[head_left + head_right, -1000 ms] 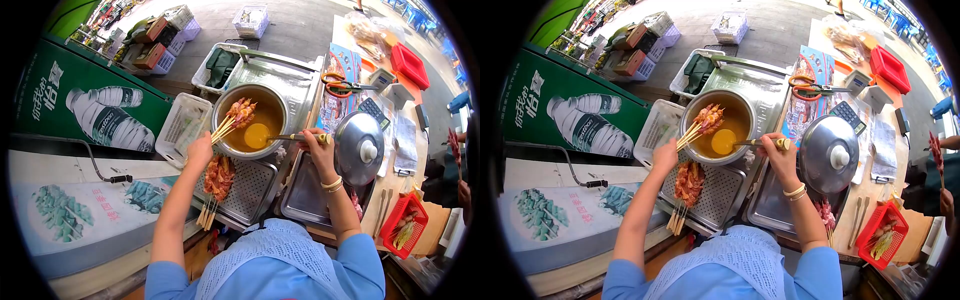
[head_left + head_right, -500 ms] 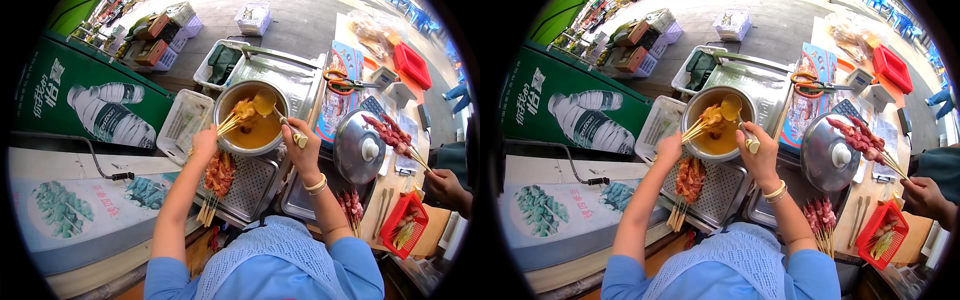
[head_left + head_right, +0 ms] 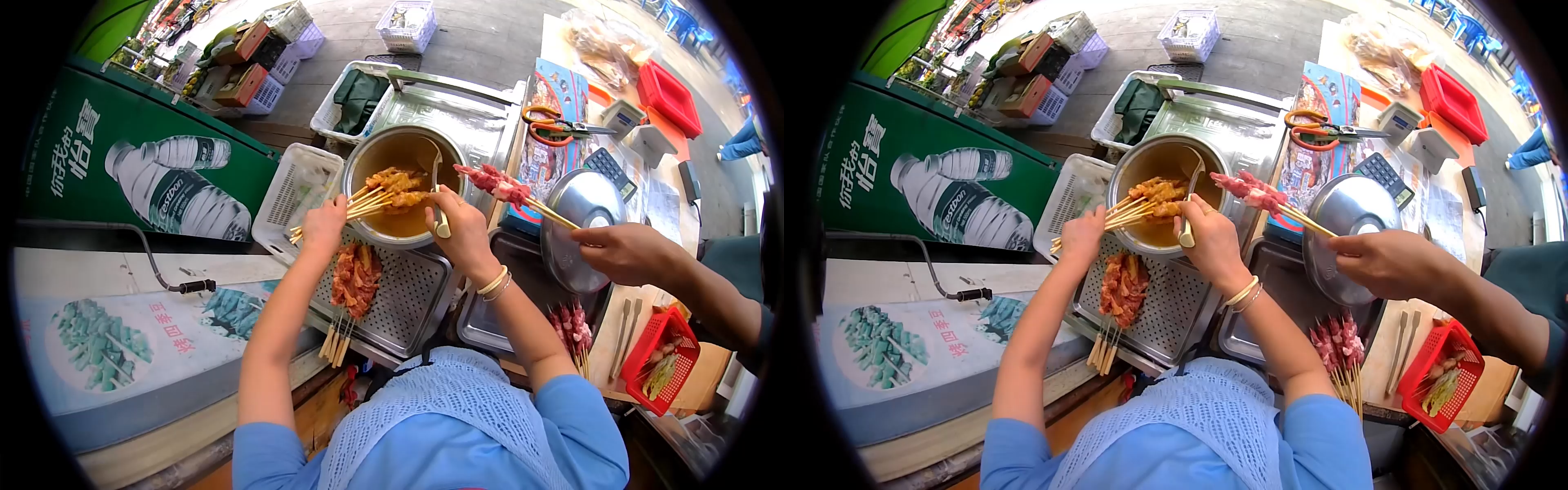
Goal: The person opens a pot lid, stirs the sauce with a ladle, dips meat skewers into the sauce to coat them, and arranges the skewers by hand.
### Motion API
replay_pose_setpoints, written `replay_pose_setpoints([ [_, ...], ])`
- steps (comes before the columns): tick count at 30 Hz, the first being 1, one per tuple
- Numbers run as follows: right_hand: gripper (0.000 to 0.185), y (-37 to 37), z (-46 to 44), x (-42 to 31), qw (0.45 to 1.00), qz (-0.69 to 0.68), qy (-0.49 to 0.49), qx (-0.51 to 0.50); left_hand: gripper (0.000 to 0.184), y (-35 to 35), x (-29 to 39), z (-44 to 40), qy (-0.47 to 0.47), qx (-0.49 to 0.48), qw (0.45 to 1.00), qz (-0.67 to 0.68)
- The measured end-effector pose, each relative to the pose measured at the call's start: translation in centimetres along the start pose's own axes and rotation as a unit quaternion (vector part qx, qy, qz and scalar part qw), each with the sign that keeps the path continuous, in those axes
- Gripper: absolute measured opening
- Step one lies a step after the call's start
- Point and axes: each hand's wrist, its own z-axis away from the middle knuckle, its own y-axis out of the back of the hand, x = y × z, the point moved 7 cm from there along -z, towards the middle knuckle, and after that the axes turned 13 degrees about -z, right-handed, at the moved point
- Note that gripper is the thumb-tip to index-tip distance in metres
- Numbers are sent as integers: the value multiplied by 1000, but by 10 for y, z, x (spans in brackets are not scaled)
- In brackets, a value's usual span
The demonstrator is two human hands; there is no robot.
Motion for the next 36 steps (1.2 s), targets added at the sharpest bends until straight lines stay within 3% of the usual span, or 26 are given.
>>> replay_pose_setpoints([
  [5,21,11,30,22,999,-23,-47,-9,28,-13,-14,8,16,2,1000,2],
  [8,31,4,54,49,968,-117,-211,-74,25,-20,-21,11,33,-3,999,13],
  [11,38,4,59,29,969,-138,-147,-140,21,-16,-25,14,51,5,997,49],
  [12,46,0,65,24,964,-101,-131,-209,20,-16,-26,14,59,-22,996,68],
  [13,46,2,66,20,964,-101,-129,-209,18,-17,-27,14,68,-49,993,87],
  [15,49,4,65,-6,961,50,17,-271,18,-24,-27,13,81,-57,990,103],
  [21,38,6,5,-55,942,204,135,-231,22,-31,-17,13,98,-109,975,165],
  [23,42,-13,2,-28,862,416,112,-268,22,-34,-14,14,101,-113,972,177],
  [24,42,-17,0,-21,861,416,114,-269,22,-34,-12,14,107,-122,970,184],
  [26,35,-30,4,12,745,553,82,-365,23,-34,-11,17,111,-132,967,190],
  [27,35,-33,2,25,745,553,82,-364,23,-34,-11,18,112,-143,965,192],
  [29,33,-31,14,72,750,475,-100,-449,24,-30,-11,20,114,-152,962,194],
  [30,33,-29,18,80,750,475,-98,-449,26,-28,-11,24,122,-162,956,212],
  [32,38,-28,32,99,819,280,-241,-439,27,-42,-13,25,132,-171,949,231],
  [33,38,-35,42,107,818,279,-240,-442,26,-67,-9,21,129,-155,941,272],
  [35,30,-41,53,115,898,139,-270,-320,26,-105,4,13,126,-141,931,314],
  [36,29,-43,57,108,876,-1,-359,-322,23,-113,15,11,122,-197,877,422],
])
